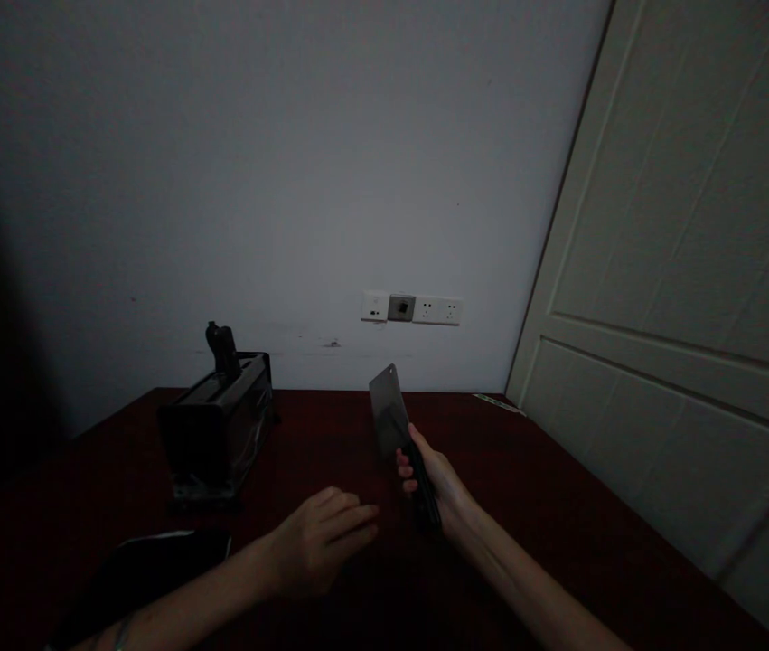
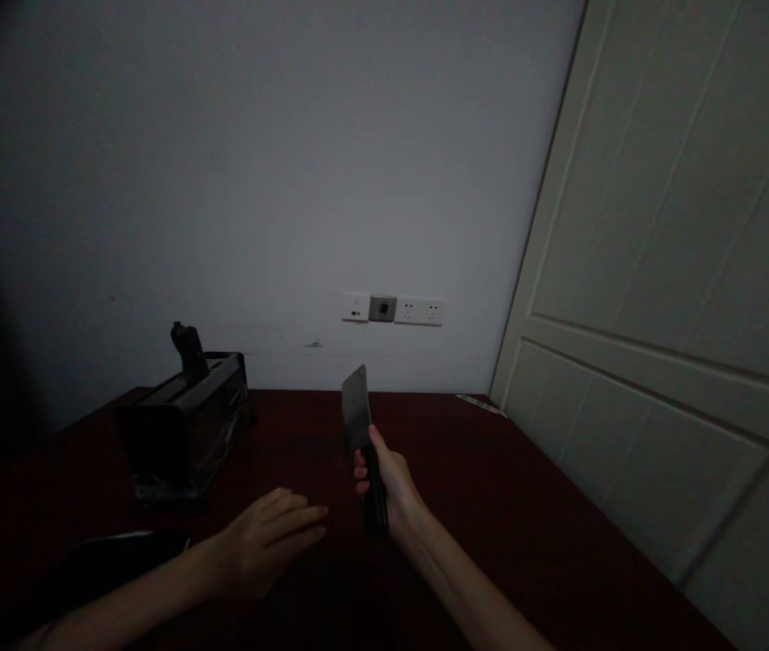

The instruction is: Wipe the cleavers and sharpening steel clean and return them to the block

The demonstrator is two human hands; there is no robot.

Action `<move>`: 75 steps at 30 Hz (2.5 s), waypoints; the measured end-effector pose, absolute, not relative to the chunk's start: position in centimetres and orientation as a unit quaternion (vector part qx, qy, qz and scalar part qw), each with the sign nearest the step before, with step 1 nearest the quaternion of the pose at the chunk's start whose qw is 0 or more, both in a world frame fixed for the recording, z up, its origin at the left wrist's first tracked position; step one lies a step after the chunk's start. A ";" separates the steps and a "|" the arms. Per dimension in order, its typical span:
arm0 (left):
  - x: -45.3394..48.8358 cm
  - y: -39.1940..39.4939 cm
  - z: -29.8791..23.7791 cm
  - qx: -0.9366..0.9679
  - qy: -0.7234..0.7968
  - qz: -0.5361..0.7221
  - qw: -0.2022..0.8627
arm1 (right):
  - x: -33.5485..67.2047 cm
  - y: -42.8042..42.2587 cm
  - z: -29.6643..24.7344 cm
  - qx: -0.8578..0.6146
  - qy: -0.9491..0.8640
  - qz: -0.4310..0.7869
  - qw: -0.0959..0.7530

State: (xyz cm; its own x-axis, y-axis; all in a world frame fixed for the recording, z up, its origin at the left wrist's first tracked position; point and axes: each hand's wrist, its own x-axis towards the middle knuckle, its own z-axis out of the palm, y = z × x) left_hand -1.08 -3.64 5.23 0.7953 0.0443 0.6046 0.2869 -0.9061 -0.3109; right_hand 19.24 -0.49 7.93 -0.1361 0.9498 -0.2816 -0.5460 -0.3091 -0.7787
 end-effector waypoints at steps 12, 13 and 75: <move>-17.7 -7.4 0.2 -0.840 -0.495 -0.099 0.198 | 20.0 0.3 3.9 -0.244 -0.152 0.809 0.513; -18.3 -7.8 0.0 -0.822 -0.531 -0.075 0.190 | 20.0 0.3 3.6 -0.233 -0.153 0.811 0.514; 6.8 7.7 7.5 -0.849 -0.398 -0.249 0.240 | 18.9 -0.9 -0.6 -0.303 -0.199 0.850 0.381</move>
